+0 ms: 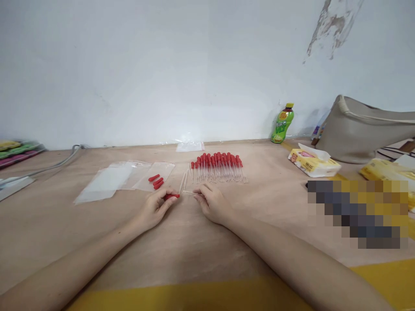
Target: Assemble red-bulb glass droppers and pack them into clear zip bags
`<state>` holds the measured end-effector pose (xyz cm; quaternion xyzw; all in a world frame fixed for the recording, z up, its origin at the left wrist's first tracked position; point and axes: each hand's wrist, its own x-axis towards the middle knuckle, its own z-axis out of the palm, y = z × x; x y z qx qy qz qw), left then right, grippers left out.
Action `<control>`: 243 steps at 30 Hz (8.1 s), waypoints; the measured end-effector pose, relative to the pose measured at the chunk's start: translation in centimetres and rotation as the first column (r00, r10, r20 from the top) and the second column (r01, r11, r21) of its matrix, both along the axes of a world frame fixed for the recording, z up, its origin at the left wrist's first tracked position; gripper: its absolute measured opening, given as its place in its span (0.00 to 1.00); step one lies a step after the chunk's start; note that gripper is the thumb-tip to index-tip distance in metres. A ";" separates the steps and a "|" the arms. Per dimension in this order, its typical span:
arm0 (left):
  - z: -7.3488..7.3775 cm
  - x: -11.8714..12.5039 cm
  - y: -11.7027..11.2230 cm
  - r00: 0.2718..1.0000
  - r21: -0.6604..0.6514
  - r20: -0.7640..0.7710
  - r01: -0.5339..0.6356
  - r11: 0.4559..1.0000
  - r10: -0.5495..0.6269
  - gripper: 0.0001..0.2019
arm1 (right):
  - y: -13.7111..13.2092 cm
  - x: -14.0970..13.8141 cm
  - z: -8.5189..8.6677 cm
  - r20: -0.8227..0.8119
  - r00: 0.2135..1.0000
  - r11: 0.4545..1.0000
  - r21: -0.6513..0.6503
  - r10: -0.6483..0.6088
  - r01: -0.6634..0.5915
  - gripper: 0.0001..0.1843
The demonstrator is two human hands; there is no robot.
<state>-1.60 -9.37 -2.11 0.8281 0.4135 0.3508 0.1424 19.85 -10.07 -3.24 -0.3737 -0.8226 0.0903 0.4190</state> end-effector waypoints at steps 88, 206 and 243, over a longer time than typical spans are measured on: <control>0.2 -1.4 1.3 0.984 -0.029 -0.175 -0.028 0.999 0.022 0.08 | 5.3 0.3 3.4 0.076 0.874 0.778 -0.422 -0.481 0.465 0.14; -0.3 0.0 -0.5 0.960 0.148 -0.171 0.249 0.957 -0.224 0.08 | -1.6 -1.0 0.8 0.338 0.939 0.989 -0.102 -0.066 0.107 0.17; 0.0 -3.7 4.3 0.812 0.224 -0.230 -0.492 0.841 0.536 0.12 | 9.0 -4.7 2.3 0.401 0.694 0.713 -0.128 -0.598 0.689 0.18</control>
